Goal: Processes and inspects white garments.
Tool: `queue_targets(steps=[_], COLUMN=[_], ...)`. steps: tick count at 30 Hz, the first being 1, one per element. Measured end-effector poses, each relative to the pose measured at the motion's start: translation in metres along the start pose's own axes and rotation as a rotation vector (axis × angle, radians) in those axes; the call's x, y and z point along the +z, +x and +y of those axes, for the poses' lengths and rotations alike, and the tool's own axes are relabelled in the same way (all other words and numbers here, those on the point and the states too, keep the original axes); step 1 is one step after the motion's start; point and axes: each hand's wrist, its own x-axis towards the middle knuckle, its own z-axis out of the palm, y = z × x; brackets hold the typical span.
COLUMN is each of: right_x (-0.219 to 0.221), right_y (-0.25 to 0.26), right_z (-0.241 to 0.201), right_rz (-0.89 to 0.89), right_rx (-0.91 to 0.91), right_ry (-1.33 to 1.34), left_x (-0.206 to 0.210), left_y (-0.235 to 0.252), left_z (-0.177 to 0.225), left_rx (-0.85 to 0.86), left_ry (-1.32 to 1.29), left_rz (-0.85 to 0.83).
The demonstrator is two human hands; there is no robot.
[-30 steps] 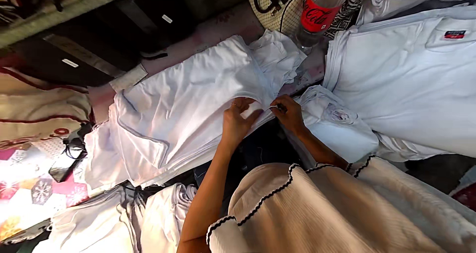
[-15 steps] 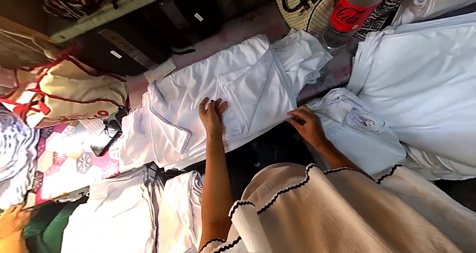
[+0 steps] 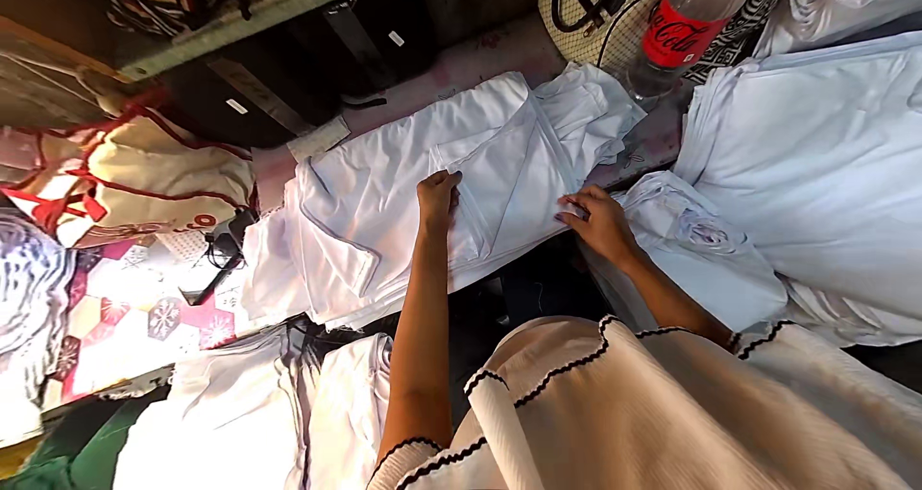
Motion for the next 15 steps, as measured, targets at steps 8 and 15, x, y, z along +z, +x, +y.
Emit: queue_targets(steps=[8,15], right_x=[0.068,0.081], right_y=[0.078,0.07], right_z=[-0.062,-0.081], right_rz=[0.129,0.218], right_rx=[-0.248,-0.297], right_ry=[0.409,0.404], left_x=[0.004,0.013], left_y=[-0.035,-0.065], left_z=[0.01,-0.007], left_rx=[0.019,0.255], left_ry=[-0.27,-0.106], left_rz=[-0.143,-0.081])
